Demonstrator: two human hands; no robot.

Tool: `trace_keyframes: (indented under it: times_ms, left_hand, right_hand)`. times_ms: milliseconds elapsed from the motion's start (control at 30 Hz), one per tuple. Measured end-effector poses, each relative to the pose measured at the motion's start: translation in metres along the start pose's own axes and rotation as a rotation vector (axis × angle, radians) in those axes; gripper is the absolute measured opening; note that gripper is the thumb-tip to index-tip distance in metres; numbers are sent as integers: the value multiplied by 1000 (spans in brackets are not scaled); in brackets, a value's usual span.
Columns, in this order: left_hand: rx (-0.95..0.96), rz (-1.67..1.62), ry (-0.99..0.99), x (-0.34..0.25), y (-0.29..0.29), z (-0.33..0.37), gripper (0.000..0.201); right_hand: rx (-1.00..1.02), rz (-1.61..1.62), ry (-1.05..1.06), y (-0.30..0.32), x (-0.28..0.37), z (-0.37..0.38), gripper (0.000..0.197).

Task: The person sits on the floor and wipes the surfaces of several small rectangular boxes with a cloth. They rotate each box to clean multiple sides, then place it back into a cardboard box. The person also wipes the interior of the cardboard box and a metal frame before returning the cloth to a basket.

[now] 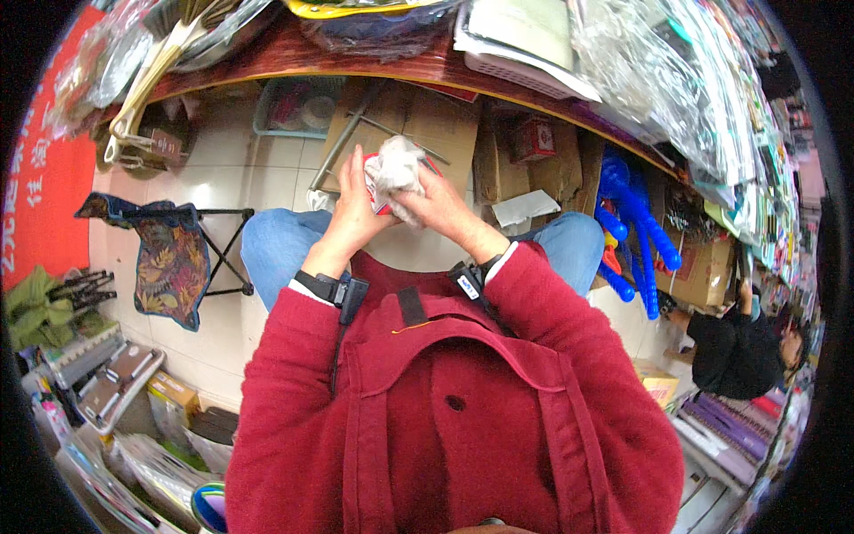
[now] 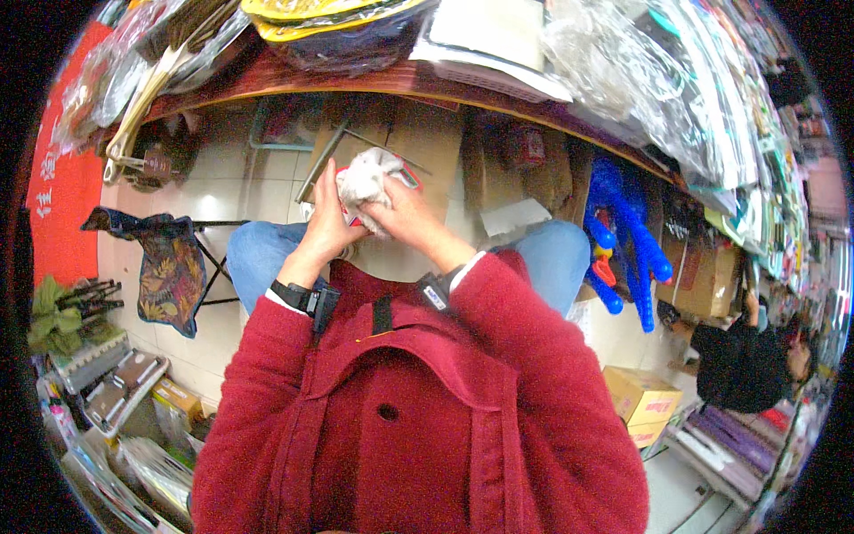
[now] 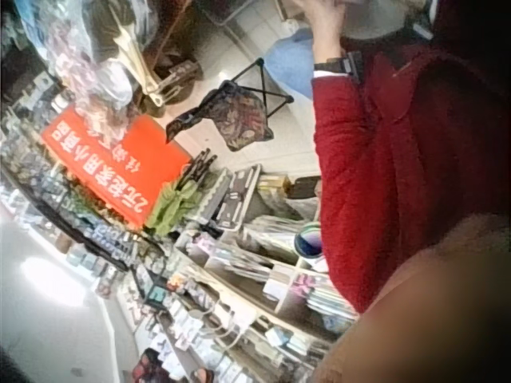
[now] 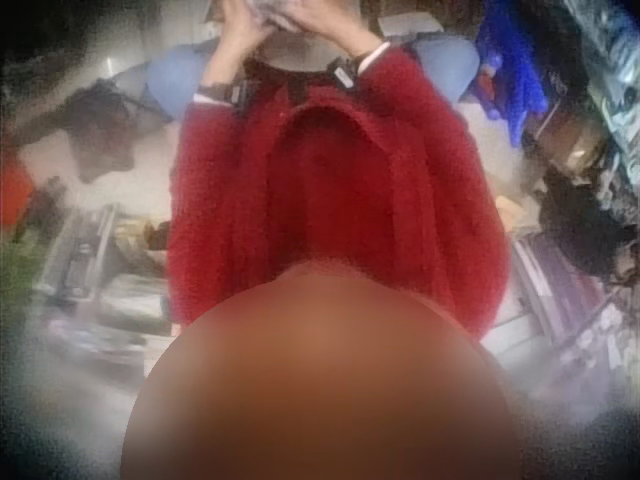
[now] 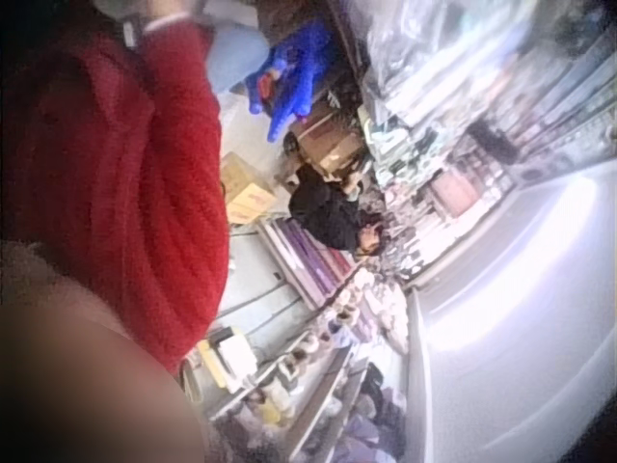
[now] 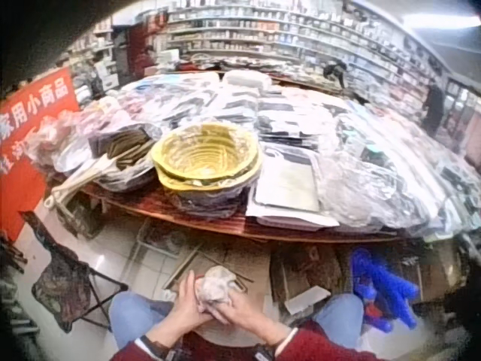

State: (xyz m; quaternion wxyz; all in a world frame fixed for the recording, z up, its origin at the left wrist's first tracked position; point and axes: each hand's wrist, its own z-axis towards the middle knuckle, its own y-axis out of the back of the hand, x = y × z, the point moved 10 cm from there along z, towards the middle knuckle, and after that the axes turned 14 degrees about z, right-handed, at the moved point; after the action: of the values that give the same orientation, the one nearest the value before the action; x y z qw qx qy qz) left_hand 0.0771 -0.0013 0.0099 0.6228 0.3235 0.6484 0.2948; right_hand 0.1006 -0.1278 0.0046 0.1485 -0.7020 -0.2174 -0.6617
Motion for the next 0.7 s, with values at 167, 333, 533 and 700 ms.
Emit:
trace_keyframes:
  times_ms: [167,333,533,700]
  left_hand:
    - [13,-18,87,21,-6,3,119]
    - [16,-17,88,29,-8,7,115]
    - [1,1,65,22,-2,12,107]
    - [-52,-23,42,21,4,10,104]
  right_hand:
    - [20,18,111,-10,-8,19,43]
    - [-141,180,-118,25,-84,39,42]
    - [-253,-166,-337,89,-144,35,49]
    - [-353,-338,-350,118,-146,15,49]
